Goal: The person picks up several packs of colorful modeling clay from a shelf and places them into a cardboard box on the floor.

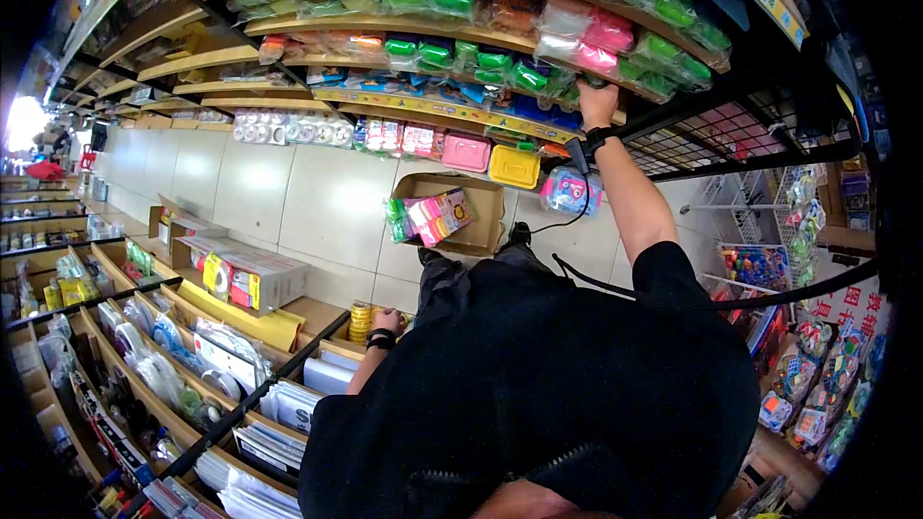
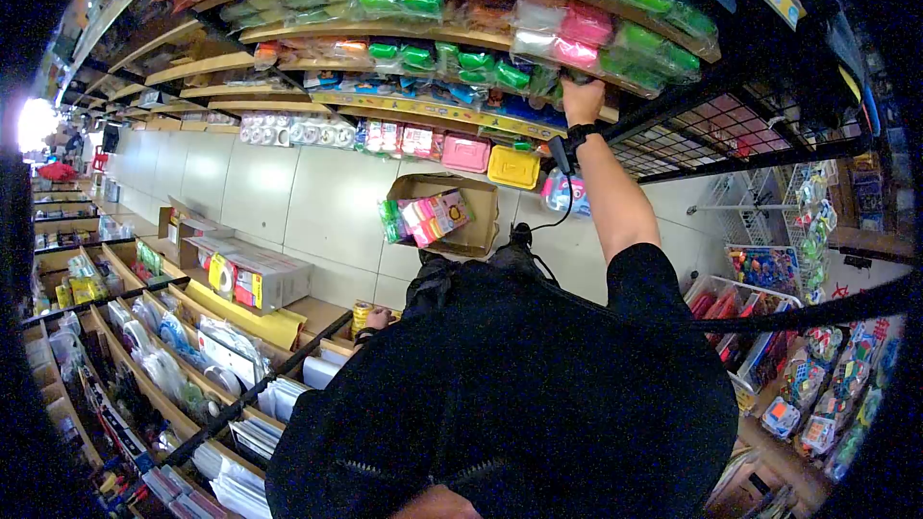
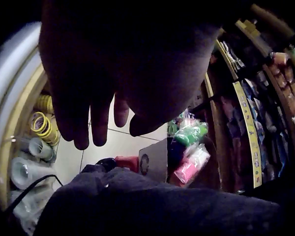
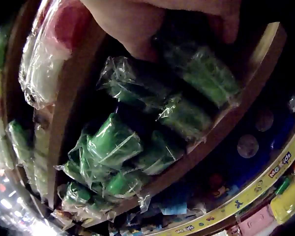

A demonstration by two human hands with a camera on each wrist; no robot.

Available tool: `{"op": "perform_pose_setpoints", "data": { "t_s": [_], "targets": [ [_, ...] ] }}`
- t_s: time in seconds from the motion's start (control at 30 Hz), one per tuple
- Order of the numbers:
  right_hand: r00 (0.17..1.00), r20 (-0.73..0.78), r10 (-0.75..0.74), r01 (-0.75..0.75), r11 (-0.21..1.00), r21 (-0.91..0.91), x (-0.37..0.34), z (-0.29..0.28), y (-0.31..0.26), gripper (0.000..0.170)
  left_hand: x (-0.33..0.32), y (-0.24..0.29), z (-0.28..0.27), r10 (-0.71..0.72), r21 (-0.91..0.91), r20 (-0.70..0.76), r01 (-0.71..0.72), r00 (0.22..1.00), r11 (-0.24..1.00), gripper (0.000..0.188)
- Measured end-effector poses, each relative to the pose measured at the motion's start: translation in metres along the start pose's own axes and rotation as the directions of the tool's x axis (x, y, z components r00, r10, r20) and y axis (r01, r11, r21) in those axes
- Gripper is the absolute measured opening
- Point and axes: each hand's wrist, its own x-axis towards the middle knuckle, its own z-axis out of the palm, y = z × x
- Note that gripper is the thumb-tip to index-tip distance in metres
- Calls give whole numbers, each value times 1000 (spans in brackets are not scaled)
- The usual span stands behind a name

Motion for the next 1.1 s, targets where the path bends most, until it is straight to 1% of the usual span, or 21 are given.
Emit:
{"op": "perform_pose_setpoints", "data": {
  "t_s": [0.07,0.1,0.17,0.23,0.3,0.33,0.4,0.47,0.5,0.53,0.63,0.73,0.8,0.87,0.9,0.93,0.97,1.0,1.03,1.07,1.1],
  "targets": [
    [998,-55,20,-19,999,33,9,3,7,49,10,-6,-5,-13,-7,8,13,1000,1000,26],
    [999,-52,16,-14,999,32,12,7,14,49,13,-3,-8,-12,-91,-1,12,1000,996,24],
    [978,-194,-77,106,984,143,15,12,19,49,24,8,-12,-8,-255,-19,2,1000,967,21],
    [967,-232,-109,150,974,170,10,8,12,48,33,19,-17,-4,-411,-35,-11,999,912,18],
    [989,-146,-12,30,992,120,-1,-6,-7,49,56,19,-27,48,-298,58,-28,997,954,19],
    [989,-148,-13,32,992,125,0,-8,-7,49,96,-5,-28,225,-159,58,-214,973,964,20],
    [993,-52,105,-107,994,-22,3,-12,-5,49,156,-39,-31,558,133,52,-560,828,818,22],
    [997,-63,41,-39,999,34,-13,-28,-8,47,93,6,-24,245,-144,15,-241,969,960,24],
    [997,-78,-25,31,996,88,-19,-34,-10,45,32,50,-19,77,-288,-5,-76,997,955,25],
    [992,-71,-105,112,988,104,-13,-31,11,44,31,52,-20,81,-285,-2,-78,997,955,25],
    [984,-56,-172,177,978,113,-28,-50,28,35,33,49,-24,10,-217,6,-8,1000,976,27],
    [988,42,-151,139,966,219,-59,-83,39,29,39,48,-34,-67,-233,14,68,998,970,26],
    [987,34,-155,146,971,188,-77,-102,68,28,55,46,-33,-47,-213,3,47,999,976,26],
    [982,102,-158,124,953,277,-99,-129,83,30,62,50,-31,-4,-179,-9,2,1000,984,27],
    [983,127,-131,96,963,252,-112,-145,89,24,64,57,-29,-3,-171,-2,3,1000,985,27],
    [977,152,-149,89,935,344,-128,-162,81,24,66,68,-25,43,-94,48,-39,998,995,28],
    [965,262,10,-109,925,365,-133,-176,94,28,78,70,-19,86,-20,103,-84,991,996,29],
    [938,324,126,-270,851,450,-141,-191,106,31,93,76,-14,137,5,163,-139,977,990,29],
    [889,396,228,-422,744,518,-154,-209,98,34,81,90,-1,252,29,78,-255,965,966,30],
    [891,389,232,-420,745,519,-163,-223,100,34,74,107,5,302,109,127,-316,945,942,31],
    [852,464,244,-491,682,543,-169,-238,106,35,70,127,12,304,177,193,-338,933,925,35]
  ]
}}
